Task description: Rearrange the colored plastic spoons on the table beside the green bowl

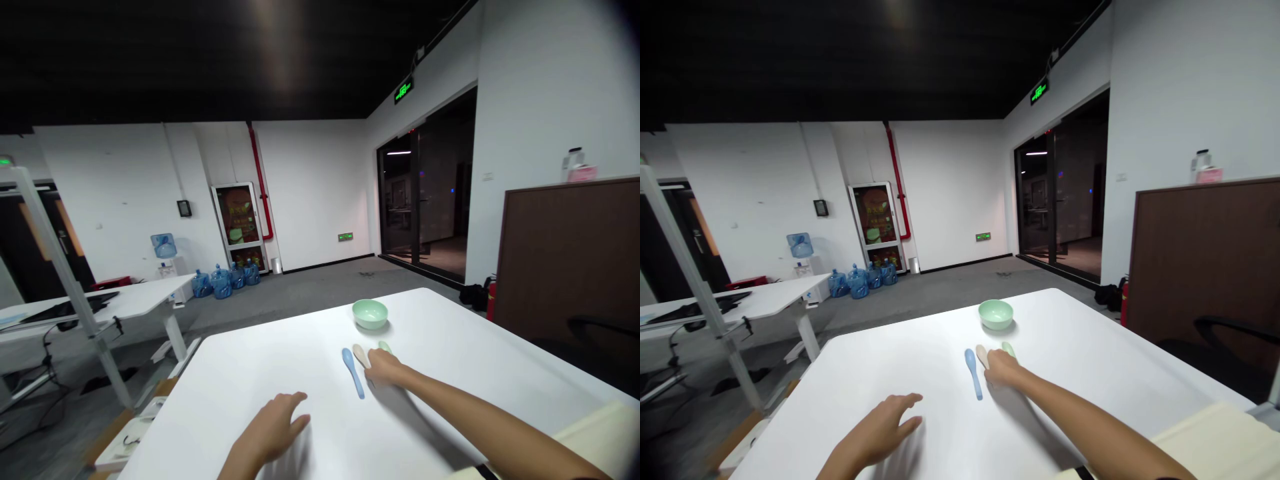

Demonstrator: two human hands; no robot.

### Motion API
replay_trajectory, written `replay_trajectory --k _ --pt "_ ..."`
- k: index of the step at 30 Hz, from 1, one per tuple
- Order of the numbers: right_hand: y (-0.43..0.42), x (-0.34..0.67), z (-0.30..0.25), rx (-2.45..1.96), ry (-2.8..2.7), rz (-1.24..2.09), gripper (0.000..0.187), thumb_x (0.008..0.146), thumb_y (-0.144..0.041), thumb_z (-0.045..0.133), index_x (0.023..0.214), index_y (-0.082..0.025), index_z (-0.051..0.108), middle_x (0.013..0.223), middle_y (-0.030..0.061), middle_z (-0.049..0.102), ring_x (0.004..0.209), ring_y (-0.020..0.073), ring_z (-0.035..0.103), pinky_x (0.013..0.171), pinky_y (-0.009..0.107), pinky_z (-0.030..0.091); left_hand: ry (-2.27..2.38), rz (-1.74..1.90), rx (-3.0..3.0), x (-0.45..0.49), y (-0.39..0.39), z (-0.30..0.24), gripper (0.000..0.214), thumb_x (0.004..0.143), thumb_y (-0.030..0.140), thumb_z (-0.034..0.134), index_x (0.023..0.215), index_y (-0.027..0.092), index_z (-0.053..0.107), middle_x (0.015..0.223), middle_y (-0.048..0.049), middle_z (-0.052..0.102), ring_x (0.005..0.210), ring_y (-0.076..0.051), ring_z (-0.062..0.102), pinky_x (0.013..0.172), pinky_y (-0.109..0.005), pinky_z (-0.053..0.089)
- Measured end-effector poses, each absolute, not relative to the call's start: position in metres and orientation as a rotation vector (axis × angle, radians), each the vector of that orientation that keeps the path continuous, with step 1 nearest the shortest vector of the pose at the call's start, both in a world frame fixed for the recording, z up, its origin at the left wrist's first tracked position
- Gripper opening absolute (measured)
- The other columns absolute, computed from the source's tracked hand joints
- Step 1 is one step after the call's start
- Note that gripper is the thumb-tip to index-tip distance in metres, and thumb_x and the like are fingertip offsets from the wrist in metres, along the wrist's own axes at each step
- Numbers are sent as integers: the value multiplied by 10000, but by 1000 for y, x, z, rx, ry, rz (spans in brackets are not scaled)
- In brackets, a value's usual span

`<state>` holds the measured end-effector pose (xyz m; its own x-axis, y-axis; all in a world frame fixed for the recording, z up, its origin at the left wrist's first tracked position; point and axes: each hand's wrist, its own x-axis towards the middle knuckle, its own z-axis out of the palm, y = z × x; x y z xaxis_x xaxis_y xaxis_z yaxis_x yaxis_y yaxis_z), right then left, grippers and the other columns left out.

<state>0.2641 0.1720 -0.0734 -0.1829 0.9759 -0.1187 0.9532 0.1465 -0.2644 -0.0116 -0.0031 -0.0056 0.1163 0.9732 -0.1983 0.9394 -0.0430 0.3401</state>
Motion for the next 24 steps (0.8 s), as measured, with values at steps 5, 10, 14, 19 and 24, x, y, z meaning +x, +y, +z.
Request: replay_trajectory --k 5,10,14,19,24 --pt "164 256 -56 -1780 -2448 211 291 857 -384 504 929 -155 669 973 143 702 901 254 665 692 288 425 1859 125 2042 -10 -3 -5 564 870 570 404 1361 302 484 1333 -65 572 1215 -270 516 1027 -405 386" --pt "156 239 -50 -1728 -2469 251 315 823 -401 550 974 -146 658 1023 155 688 949 257 651 742 297 439 1850 135 2058 -9 -2 -5 562 876 565 399 1362 297 484 1323 -75 578 1205 -269 524 1016 -412 394" --pt "158 225 -61 -1786 -2497 317 305 726 -337 633 970 -156 646 1178 149 615 945 255 652 716 292 457 1837 150 2076 -9 -3 -5 553 874 553 405 1351 290 496 1313 -74 590 1204 -274 524 1017 -408 391" --pt "162 220 -68 -1791 -2455 421 249 692 -245 632 912 -128 651 1231 176 579 862 217 664 587 239 426 1849 140 2064 -8 -5 -2 551 876 545 409 1357 289 492 1329 -71 578 1211 -271 522 1024 -402 388" --pt "170 247 -45 -1670 -2435 516 225 774 -329 581 738 -122 660 795 93 698 689 159 635 534 205 355 1844 119 2068 -6 -4 1 547 884 538 406 1364 289 487 1329 -78 578 1210 -269 526 1022 -404 392"
